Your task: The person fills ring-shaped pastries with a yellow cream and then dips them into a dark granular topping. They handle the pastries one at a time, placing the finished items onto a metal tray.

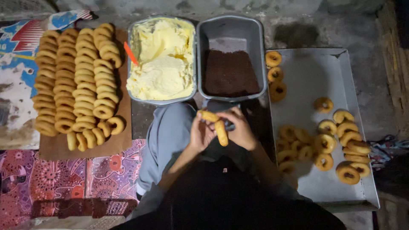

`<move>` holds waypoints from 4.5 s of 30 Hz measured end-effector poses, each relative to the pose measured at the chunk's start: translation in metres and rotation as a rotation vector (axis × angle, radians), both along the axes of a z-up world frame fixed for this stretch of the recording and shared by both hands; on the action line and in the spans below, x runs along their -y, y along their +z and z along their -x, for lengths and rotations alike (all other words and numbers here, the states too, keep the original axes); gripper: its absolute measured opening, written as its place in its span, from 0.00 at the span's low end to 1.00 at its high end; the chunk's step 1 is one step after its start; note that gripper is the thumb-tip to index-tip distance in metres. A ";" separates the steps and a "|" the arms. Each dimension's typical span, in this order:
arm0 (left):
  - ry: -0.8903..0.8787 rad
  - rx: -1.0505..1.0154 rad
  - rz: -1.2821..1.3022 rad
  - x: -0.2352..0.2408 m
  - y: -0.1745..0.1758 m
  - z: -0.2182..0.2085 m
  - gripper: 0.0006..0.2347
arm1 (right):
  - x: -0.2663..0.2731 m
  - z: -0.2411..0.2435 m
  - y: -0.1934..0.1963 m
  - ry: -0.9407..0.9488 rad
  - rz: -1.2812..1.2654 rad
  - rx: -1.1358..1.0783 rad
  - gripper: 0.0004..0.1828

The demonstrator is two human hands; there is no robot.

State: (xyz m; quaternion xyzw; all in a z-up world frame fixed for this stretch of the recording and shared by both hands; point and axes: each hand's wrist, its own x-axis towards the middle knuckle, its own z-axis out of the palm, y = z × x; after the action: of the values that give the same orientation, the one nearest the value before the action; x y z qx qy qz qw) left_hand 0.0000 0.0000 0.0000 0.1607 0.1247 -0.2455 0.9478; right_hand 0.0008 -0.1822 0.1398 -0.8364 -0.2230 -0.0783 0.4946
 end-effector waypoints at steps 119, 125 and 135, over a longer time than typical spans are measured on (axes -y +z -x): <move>0.032 -0.071 -0.094 0.049 -0.041 -0.173 0.13 | 0.016 -0.138 -0.052 -0.367 0.087 0.132 0.17; 0.007 -0.100 -0.073 0.054 -0.013 -0.172 0.16 | 0.021 -0.142 -0.027 -0.539 -0.429 -0.398 0.23; -0.382 0.205 -0.564 0.032 0.049 -0.154 0.24 | 0.158 -0.064 -0.131 -0.405 -1.378 -0.687 0.21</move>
State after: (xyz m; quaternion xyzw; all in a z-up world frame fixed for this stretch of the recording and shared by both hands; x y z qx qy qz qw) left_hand 0.1541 -0.0316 0.0491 0.4606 0.0594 -0.3565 0.8107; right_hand 0.0651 -0.3397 0.0085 -0.3439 0.1969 -0.0245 0.9178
